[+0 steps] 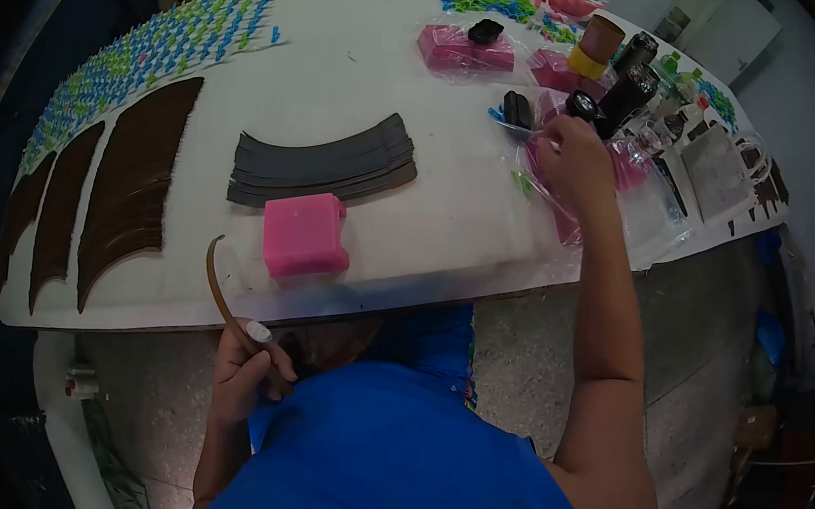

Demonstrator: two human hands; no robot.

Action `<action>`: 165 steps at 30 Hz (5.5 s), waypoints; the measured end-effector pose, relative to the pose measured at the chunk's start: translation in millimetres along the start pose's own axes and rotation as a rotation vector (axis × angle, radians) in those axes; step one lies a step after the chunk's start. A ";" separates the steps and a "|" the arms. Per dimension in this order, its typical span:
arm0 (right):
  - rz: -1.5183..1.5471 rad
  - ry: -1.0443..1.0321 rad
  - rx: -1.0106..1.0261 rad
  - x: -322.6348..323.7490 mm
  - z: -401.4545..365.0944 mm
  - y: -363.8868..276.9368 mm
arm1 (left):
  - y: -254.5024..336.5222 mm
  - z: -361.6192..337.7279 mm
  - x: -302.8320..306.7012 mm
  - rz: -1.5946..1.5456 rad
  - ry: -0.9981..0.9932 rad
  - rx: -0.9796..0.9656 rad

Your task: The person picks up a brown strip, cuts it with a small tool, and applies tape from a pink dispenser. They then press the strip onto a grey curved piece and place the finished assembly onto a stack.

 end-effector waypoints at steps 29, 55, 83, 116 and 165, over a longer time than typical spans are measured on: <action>0.912 0.064 -0.086 31.0 -52.5 -2.4 | 30.0 -10.5 -51.0 0.281 -0.001 -0.178; 1.973 -1.348 -0.751 -114.8 -179.7 -300.8 | -11.0 -116.4 21.8 -0.122 0.823 -0.302; 1.101 -1.281 0.345 -127.3 -209.3 -305.3 | -15.6 -110.6 12.9 -0.123 0.657 -0.222; 0.931 -1.605 0.776 -191.3 -298.7 -479.8 | -57.9 -268.8 35.8 -0.294 1.489 -0.430; 1.294 -2.051 0.159 -185.3 -281.6 -461.3 | -25.4 -243.9 22.2 0.023 1.367 -0.485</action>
Point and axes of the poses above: each hand's wrist, its own z-axis towards the middle knuckle, its own x-axis out of the back of the hand, y = z × x, the point moved 3 cm from there along z, towards the middle knuckle, and after that the axes turned 1 degree about y, right-handed, at the moved point
